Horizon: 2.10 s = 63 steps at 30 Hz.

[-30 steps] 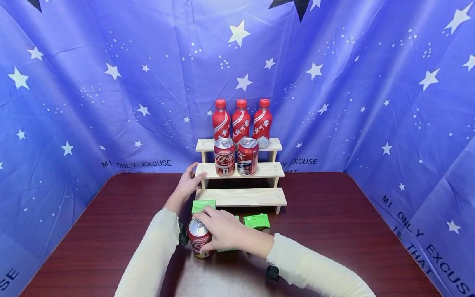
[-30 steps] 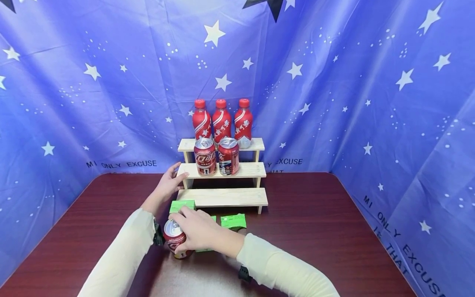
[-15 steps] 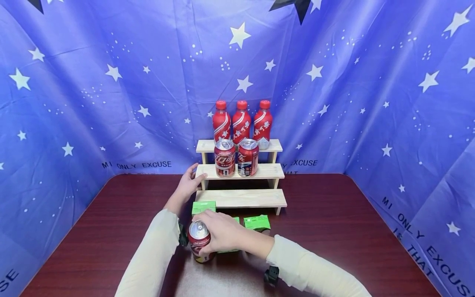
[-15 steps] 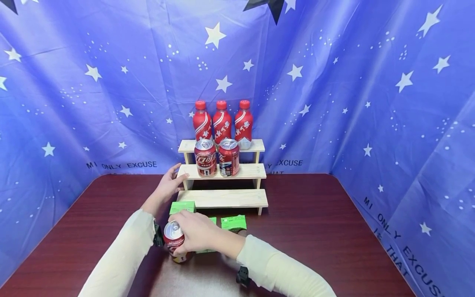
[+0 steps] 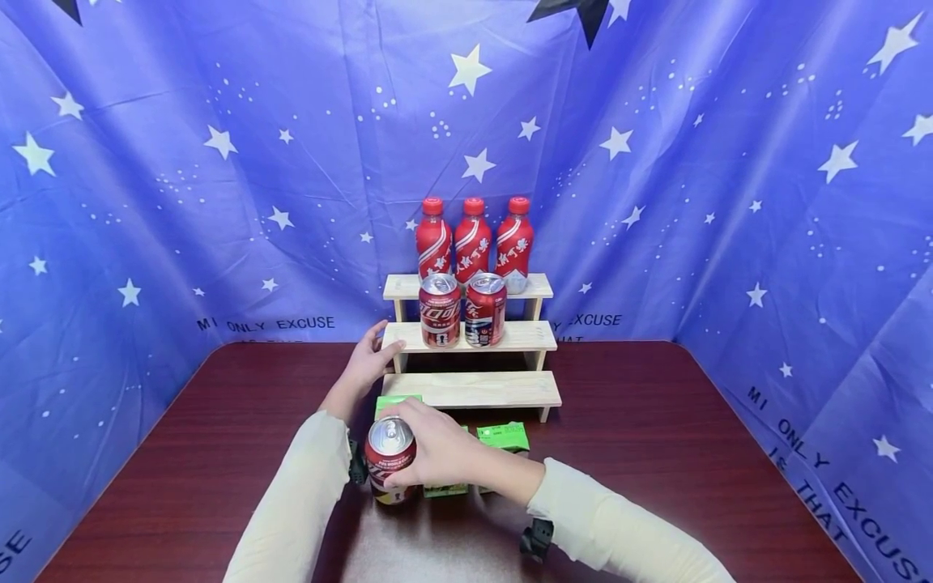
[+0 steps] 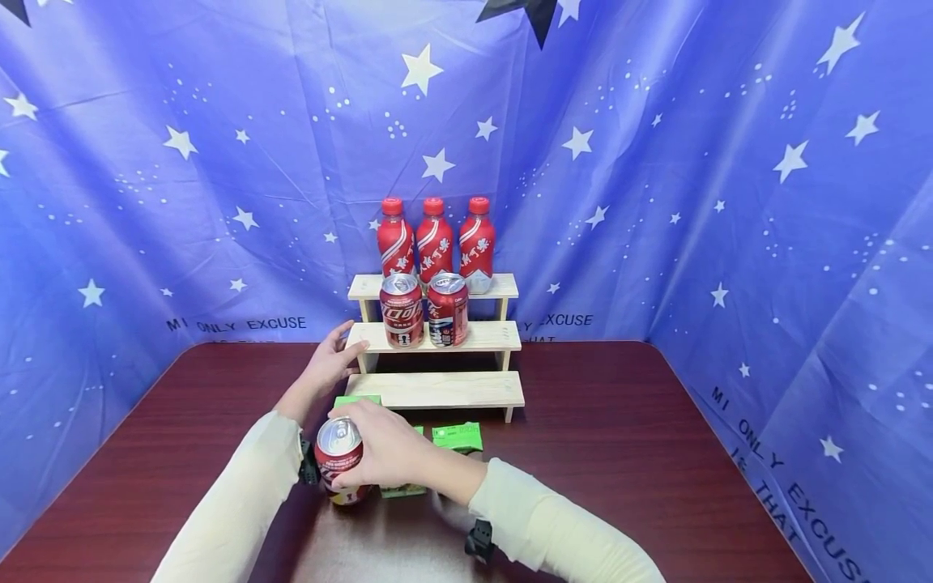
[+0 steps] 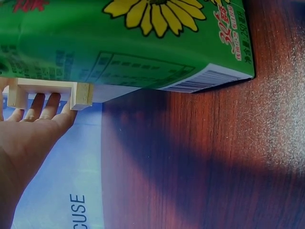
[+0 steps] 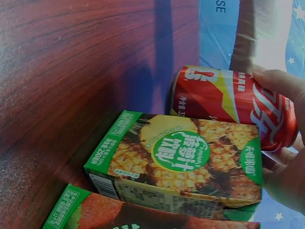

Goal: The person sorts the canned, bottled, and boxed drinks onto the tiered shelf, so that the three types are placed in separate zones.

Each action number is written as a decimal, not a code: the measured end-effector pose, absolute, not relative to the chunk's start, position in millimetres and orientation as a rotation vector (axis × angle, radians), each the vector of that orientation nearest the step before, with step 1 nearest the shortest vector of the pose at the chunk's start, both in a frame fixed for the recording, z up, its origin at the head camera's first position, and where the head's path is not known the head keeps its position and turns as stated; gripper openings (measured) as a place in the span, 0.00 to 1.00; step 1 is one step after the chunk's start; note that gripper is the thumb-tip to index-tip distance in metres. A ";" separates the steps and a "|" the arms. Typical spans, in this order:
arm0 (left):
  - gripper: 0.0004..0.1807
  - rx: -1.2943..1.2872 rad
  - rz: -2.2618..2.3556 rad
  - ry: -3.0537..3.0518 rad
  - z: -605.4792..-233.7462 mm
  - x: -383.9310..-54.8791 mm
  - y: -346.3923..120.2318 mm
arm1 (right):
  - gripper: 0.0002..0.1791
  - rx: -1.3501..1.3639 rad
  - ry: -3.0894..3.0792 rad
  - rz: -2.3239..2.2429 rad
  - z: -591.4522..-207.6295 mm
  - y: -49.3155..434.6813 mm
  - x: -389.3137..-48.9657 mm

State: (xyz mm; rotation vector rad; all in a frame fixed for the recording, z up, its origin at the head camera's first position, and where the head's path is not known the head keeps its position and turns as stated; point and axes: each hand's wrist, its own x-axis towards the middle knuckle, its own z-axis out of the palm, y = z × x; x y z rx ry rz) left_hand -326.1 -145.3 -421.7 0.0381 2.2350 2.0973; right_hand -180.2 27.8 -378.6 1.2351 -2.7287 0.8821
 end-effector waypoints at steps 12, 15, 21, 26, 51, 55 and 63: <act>0.38 0.050 2.129 2.204 -423.3 -326.7 -144.7 | 0.40 1.102 -2.640 1.351 -361.6 33.6 -176.6; 0.38 0.055 2.139 2.194 -424.2 -327.0 -144.7 | 0.40 1.087 -2.621 1.400 -356.4 35.8 -174.4; 0.38 0.041 2.147 2.195 -422.3 -324.5 -143.9 | 0.41 1.052 -2.603 1.504 -346.9 41.4 -170.7; 0.38 0.039 2.138 2.206 -419.3 -323.6 -143.8 | 0.41 0.984 -2.570 1.621 -340.6 46.5 -166.3; 0.38 0.005 2.081 2.251 -418.6 -321.9 -143.8 | 0.41 0.812 -2.370 1.724 -314.0 87.8 -169.7; 0.39 0.025 2.082 2.249 -419.0 -322.7 -144.2 | 0.41 0.780 -2.369 1.683 -314.2 95.9 -173.7; 0.39 0.034 2.079 2.235 -420.8 -321.8 -146.3 | 0.41 0.717 -2.382 1.646 -310.1 110.3 -178.3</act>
